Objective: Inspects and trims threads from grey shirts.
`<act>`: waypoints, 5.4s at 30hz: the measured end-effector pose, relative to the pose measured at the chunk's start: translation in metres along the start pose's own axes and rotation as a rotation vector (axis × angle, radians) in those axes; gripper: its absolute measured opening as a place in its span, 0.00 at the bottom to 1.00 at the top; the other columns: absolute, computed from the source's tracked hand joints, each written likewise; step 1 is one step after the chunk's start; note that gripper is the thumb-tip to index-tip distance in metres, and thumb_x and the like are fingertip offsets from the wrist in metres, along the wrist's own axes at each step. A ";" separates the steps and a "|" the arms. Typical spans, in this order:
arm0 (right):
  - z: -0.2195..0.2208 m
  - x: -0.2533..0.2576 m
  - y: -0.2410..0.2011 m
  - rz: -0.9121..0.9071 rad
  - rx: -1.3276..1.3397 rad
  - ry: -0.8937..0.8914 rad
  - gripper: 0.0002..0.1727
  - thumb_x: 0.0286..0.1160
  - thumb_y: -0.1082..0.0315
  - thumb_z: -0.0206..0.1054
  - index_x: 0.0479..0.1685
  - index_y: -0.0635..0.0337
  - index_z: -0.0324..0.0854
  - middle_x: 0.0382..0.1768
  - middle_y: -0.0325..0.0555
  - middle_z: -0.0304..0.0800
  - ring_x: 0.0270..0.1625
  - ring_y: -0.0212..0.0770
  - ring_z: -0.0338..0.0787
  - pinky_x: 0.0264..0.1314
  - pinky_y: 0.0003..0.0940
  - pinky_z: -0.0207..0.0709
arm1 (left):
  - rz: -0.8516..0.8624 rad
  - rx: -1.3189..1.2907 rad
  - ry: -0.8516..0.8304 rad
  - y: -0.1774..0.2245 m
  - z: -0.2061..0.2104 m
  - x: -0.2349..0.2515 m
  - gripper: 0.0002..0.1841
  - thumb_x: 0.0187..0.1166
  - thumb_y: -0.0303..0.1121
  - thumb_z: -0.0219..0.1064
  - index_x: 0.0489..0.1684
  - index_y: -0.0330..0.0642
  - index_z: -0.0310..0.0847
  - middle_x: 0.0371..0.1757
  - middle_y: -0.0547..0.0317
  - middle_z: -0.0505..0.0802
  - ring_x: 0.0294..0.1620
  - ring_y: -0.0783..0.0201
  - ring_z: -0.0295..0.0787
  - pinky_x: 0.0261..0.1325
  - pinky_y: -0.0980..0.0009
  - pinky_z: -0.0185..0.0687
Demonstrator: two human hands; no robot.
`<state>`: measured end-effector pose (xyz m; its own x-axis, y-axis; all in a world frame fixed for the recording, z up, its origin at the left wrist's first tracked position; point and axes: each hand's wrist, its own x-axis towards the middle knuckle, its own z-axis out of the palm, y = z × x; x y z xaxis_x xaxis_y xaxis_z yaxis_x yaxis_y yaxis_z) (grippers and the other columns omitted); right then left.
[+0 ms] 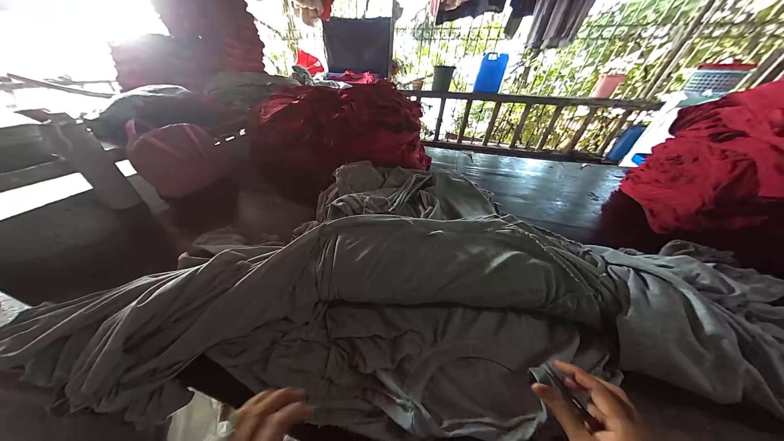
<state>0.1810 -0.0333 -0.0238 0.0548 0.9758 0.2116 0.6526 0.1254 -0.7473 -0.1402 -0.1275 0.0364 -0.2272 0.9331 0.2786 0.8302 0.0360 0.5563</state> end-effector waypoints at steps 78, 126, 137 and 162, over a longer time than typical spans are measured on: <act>0.122 0.136 -0.071 -0.549 0.059 -0.057 0.19 0.82 0.66 0.64 0.55 0.79 0.84 0.37 0.62 0.92 0.35 0.51 0.91 0.43 0.42 0.85 | -0.454 -1.466 -0.514 0.001 0.142 0.230 0.17 0.81 0.21 0.52 0.28 0.50 0.85 0.27 0.71 0.93 0.30 0.80 0.89 0.41 0.80 0.87; 0.116 0.154 -0.047 -0.646 0.048 0.009 0.19 0.84 0.62 0.64 0.49 0.73 0.89 0.37 0.59 0.94 0.43 0.42 0.92 0.56 0.22 0.80 | -0.309 -1.558 -0.570 -0.010 0.148 0.229 0.18 0.80 0.24 0.52 0.28 0.55 0.88 0.28 0.76 0.94 0.31 0.83 0.90 0.40 0.82 0.87; 0.108 0.149 -0.056 -0.588 -0.035 -0.031 0.20 0.83 0.63 0.65 0.51 0.77 0.86 0.37 0.63 0.93 0.37 0.47 0.92 0.48 0.29 0.84 | -0.321 -1.575 -0.565 -0.010 0.149 0.230 0.18 0.80 0.25 0.53 0.26 0.55 0.87 0.27 0.75 0.93 0.29 0.83 0.89 0.38 0.82 0.86; 0.094 0.149 -0.086 -0.215 0.167 -0.204 0.18 0.81 0.70 0.65 0.56 0.82 0.83 0.43 0.62 0.92 0.41 0.37 0.91 0.51 0.31 0.84 | -0.261 -1.576 -0.592 -0.014 0.153 0.231 0.14 0.80 0.25 0.56 0.31 0.54 0.87 0.29 0.76 0.93 0.32 0.83 0.89 0.41 0.82 0.85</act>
<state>0.0617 0.1181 0.0127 -0.2338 0.9376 0.2574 0.4994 0.3430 -0.7956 -0.1265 0.1417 -0.0266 0.2430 0.9690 -0.0439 -0.5495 0.1749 0.8170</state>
